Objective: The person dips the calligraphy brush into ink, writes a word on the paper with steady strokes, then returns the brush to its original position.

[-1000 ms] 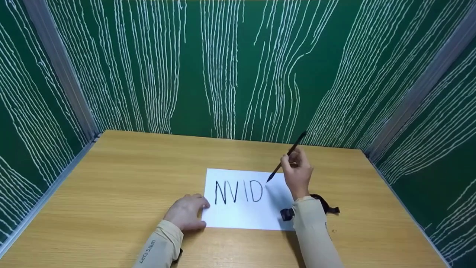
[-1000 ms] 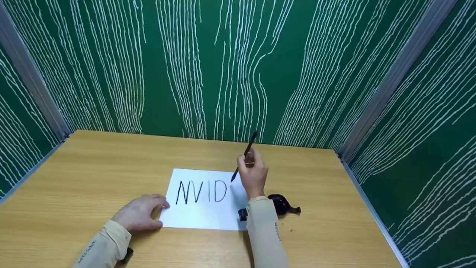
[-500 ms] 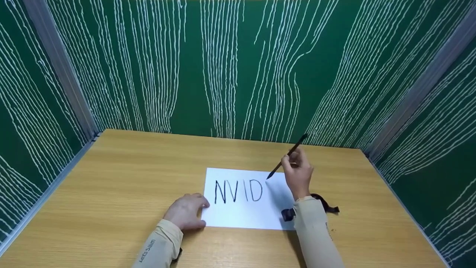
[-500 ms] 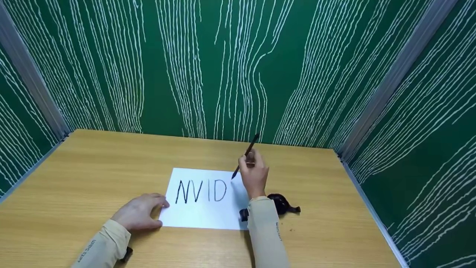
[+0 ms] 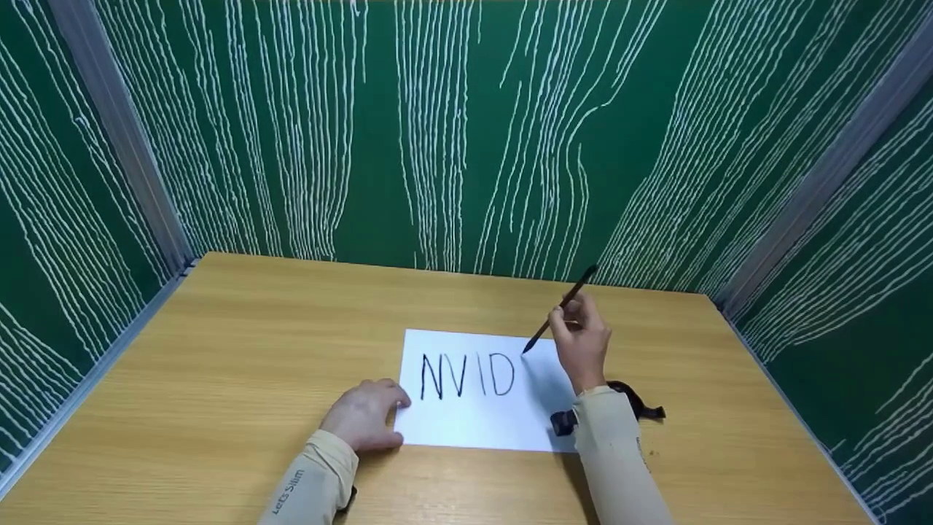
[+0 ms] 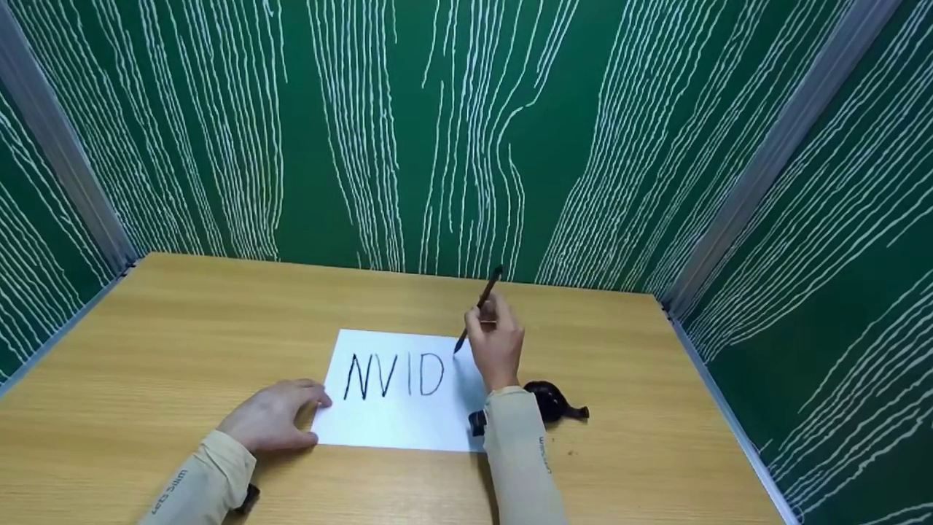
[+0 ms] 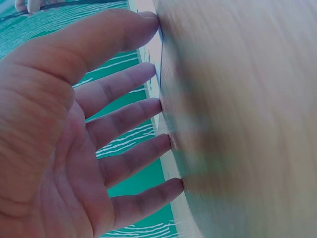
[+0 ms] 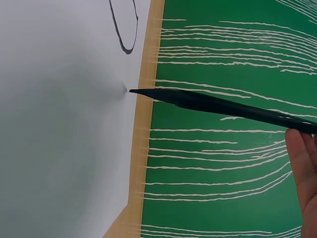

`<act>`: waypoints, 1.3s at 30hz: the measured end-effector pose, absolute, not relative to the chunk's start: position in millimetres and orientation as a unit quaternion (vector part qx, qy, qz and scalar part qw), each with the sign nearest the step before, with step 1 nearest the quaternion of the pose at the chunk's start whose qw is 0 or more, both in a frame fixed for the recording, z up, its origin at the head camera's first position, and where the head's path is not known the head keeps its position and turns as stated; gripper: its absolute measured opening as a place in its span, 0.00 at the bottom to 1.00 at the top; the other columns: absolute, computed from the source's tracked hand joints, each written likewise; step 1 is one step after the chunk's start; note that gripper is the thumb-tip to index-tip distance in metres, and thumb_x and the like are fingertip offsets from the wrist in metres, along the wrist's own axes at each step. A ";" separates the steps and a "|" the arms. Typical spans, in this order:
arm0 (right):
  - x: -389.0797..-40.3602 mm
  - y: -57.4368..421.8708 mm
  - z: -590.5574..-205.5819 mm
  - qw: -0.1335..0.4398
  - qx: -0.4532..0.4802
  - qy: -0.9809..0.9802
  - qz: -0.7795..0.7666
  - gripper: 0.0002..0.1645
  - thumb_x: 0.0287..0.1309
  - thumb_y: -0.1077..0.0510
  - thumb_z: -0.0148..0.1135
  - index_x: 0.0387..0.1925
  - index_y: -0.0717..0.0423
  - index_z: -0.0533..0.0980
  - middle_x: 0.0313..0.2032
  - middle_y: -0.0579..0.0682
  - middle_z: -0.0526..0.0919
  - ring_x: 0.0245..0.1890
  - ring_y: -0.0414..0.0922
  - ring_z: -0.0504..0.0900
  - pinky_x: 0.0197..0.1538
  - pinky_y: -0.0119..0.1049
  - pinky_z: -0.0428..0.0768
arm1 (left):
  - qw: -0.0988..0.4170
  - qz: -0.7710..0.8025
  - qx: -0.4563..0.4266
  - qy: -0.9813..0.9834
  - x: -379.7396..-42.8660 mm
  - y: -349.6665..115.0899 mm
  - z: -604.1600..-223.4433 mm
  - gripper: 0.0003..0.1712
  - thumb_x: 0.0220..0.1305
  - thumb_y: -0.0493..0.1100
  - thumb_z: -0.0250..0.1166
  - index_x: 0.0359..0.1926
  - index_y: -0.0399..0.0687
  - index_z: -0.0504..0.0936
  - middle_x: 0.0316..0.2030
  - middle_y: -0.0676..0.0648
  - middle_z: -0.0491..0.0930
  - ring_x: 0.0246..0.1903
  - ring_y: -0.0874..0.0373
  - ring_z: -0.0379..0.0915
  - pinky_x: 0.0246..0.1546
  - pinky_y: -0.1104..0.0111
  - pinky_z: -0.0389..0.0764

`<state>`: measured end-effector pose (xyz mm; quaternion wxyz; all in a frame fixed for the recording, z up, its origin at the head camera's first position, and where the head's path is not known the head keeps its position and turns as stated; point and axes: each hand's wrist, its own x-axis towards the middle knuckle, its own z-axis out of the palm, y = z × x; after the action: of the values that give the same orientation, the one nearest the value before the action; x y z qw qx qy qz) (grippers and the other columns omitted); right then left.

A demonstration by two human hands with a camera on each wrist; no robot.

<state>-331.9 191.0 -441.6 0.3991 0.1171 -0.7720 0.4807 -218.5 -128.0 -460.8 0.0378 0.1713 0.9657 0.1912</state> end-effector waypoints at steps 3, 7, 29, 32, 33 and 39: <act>-331.2 191.3 -441.2 0.394 0.118 -0.776 0.478 0.07 0.57 0.66 0.59 0.39 0.58 0.76 0.28 0.51 0.85 0.28 0.36 0.81 0.32 0.17 0.79 | 0.043 0.193 0.170 0.966 -218.8 -127.4 -460.6 0.28 0.41 0.46 0.72 0.49 0.48 0.82 0.53 0.46 0.79 0.52 0.45 0.74 0.56 0.51 0.76; -330.3 191.3 -440.7 0.382 0.111 -0.783 0.478 0.08 0.57 0.65 0.59 0.40 0.58 0.76 0.29 0.51 0.85 0.29 0.37 0.81 0.33 0.18 0.79 | 0.049 0.193 0.166 0.966 -219.4 -127.2 -460.6 0.28 0.41 0.47 0.72 0.49 0.48 0.82 0.53 0.46 0.78 0.53 0.45 0.74 0.57 0.51 0.75; -306.7 173.6 -418.1 0.372 0.101 -0.781 0.492 0.08 0.55 0.71 0.57 0.38 0.63 0.76 0.26 0.59 0.84 0.25 0.39 0.76 0.31 0.14 0.74 | 0.037 0.189 0.172 0.966 -218.1 -127.3 -461.4 0.27 0.41 0.46 0.71 0.48 0.48 0.83 0.52 0.46 0.79 0.51 0.46 0.75 0.56 0.52 0.76; -306.1 173.3 -418.1 0.369 0.096 -0.782 0.492 0.09 0.55 0.71 0.57 0.39 0.63 0.76 0.26 0.59 0.84 0.25 0.39 0.76 0.30 0.15 0.74 | 0.042 0.189 0.169 0.967 -218.6 -127.0 -461.6 0.27 0.41 0.46 0.71 0.48 0.48 0.83 0.52 0.46 0.79 0.52 0.46 0.74 0.57 0.52 0.75; -305.9 173.4 -417.9 0.369 0.096 -0.782 0.492 0.09 0.55 0.71 0.57 0.38 0.63 0.76 0.26 0.59 0.83 0.25 0.39 0.76 0.30 0.15 0.74 | 0.044 0.189 0.167 0.967 -218.8 -127.0 -461.6 0.27 0.41 0.46 0.71 0.48 0.49 0.83 0.53 0.46 0.79 0.52 0.46 0.74 0.57 0.52 0.75; -305.3 173.5 -416.7 0.378 0.103 -0.777 0.494 0.08 0.54 0.72 0.57 0.37 0.64 0.76 0.24 0.59 0.82 0.23 0.39 0.75 0.28 0.16 0.73 | 0.047 0.192 0.167 0.966 -219.4 -127.1 -461.0 0.28 0.41 0.46 0.71 0.48 0.48 0.82 0.53 0.46 0.78 0.53 0.45 0.74 0.57 0.51 0.75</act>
<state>-305.3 173.5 -416.7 0.3775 0.1027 -0.7766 0.4938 -219.4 -127.1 -461.0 0.0465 0.1665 0.9661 0.1916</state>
